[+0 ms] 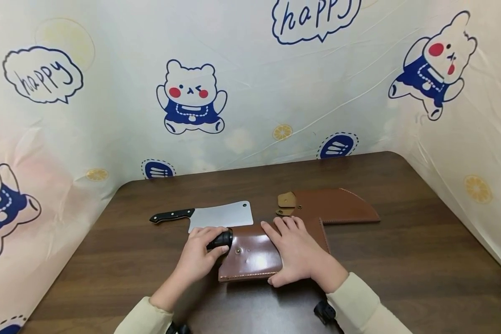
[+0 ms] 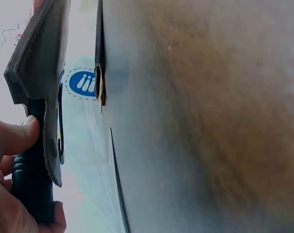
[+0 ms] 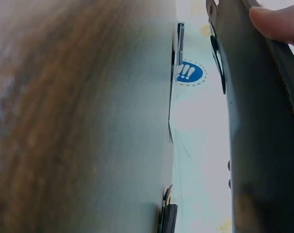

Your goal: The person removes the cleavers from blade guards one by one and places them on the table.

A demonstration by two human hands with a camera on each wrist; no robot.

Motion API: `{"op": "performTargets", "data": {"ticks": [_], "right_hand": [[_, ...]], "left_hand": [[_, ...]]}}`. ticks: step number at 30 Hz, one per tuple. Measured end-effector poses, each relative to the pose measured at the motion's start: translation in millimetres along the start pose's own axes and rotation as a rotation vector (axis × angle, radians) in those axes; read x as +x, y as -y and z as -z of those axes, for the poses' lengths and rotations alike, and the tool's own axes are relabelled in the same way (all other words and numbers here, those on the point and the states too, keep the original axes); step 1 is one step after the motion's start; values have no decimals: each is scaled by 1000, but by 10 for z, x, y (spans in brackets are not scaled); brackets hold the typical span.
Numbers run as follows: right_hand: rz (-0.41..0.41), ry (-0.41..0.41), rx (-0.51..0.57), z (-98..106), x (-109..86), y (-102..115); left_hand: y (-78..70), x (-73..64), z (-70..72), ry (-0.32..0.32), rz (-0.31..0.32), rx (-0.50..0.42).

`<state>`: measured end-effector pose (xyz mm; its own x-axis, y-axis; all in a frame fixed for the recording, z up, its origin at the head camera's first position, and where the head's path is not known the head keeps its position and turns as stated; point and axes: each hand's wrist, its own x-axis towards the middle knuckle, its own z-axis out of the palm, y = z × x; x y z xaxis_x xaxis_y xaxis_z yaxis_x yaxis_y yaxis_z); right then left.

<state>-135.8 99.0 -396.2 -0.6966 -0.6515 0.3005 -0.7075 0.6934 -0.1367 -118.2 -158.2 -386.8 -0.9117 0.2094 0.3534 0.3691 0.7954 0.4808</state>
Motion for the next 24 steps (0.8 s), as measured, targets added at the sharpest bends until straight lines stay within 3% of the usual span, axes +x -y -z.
{"op": "performTargets", "data": {"ticks": [15,24], "right_hand": [[0,9,4,25,-40,2],[-12,67,23,42,-76,-12]], "left_hand": [[-4,-23,-45,14,22,-10],[-9,-45,-60,17,16,-1]]}}
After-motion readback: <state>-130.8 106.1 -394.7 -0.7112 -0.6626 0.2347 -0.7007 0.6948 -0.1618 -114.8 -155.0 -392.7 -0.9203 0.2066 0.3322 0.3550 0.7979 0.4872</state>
